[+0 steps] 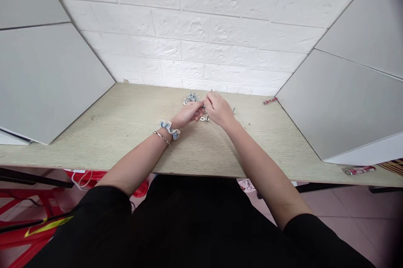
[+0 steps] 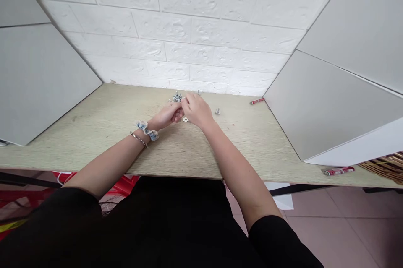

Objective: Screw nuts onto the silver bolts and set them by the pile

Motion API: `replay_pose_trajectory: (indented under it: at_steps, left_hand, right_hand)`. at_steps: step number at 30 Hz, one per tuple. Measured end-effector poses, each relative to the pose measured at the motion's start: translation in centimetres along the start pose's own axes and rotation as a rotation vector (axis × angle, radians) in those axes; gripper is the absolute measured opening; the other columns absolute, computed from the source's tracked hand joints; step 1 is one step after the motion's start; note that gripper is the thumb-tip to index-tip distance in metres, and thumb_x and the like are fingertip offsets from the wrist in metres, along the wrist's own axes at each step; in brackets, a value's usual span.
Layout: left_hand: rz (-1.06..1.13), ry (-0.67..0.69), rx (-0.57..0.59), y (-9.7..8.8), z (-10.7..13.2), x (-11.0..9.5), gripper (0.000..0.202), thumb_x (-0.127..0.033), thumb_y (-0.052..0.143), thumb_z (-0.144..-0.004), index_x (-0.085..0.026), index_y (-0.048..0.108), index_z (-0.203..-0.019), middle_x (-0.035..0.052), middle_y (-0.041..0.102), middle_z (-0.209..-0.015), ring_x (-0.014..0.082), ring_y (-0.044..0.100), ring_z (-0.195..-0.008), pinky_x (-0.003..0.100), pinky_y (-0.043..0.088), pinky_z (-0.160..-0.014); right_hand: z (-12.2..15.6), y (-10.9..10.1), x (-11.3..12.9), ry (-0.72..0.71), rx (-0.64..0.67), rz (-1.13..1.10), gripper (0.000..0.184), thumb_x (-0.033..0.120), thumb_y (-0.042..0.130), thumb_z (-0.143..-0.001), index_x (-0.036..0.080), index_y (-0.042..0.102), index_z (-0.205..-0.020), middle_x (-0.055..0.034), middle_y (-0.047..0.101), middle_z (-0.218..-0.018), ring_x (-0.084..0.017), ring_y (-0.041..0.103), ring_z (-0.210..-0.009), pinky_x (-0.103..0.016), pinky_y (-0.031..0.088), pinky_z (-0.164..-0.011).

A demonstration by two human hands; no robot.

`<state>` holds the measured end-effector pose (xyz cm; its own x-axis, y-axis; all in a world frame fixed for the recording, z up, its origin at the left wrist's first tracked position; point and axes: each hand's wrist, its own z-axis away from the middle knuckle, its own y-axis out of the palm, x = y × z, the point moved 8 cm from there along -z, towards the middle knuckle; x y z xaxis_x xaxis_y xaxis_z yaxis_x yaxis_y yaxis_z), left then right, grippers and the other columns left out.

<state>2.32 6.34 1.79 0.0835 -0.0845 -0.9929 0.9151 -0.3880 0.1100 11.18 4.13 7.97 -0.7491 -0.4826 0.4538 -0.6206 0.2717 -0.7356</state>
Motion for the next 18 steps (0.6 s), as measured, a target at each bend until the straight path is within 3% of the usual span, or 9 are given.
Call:
replay_pose_trajectory:
  at_steps: [3,6,11,18]
  left_hand:
    - [-0.002,0.017,0.003,0.1,-0.1,0.0,0.042,-0.035,0.046,-0.096,-0.014,0.053,-0.061,-0.0016,0.052,-0.050,0.0033,0.042,-0.036,0.018,0.029,-0.037]
    - [-0.010,0.041,-0.006,0.1,-0.2,-0.1,0.042,-0.040,0.048,-0.096,-0.014,0.054,-0.063,-0.0012,0.054,-0.053,0.0032,0.044,-0.038,0.017,0.030,-0.038]
    - [-0.011,0.046,-0.028,0.1,-0.2,-0.2,0.041,-0.037,0.046,-0.097,-0.013,0.054,-0.064,-0.0015,0.054,-0.054,0.0033,0.045,-0.039,0.017,0.035,-0.039]
    - [-0.002,0.006,-0.051,-0.3,-0.5,0.2,0.040,-0.036,0.046,-0.097,-0.014,0.053,-0.064,-0.0023,0.052,-0.053,0.0033,0.045,-0.039,0.017,0.036,-0.039]
  right_hand:
    - [0.0,0.7,-1.4,0.178,0.056,-0.021,0.048,0.044,0.028,-0.097,0.021,0.050,-0.062,-0.0072,0.060,-0.069,-0.021,0.055,-0.067,-0.032,0.038,-0.064]
    - [-0.1,1.0,-1.8,0.233,0.059,-0.057,0.055,0.047,0.030,-0.097,0.021,0.051,-0.053,-0.0059,0.059,-0.057,-0.019,0.054,-0.059,-0.031,0.037,-0.061]
    - [-0.2,1.2,-1.7,0.208,0.050,-0.050,0.054,0.040,0.031,-0.098,0.021,0.050,-0.051,-0.0067,0.061,-0.058,-0.019,0.055,-0.062,-0.031,0.037,-0.064]
    - [-0.1,1.9,-1.6,0.165,0.077,-0.114,0.041,0.032,0.029,-0.097,0.021,0.047,-0.062,-0.0050,0.063,-0.069,-0.018,0.057,-0.070,-0.030,0.038,-0.069]
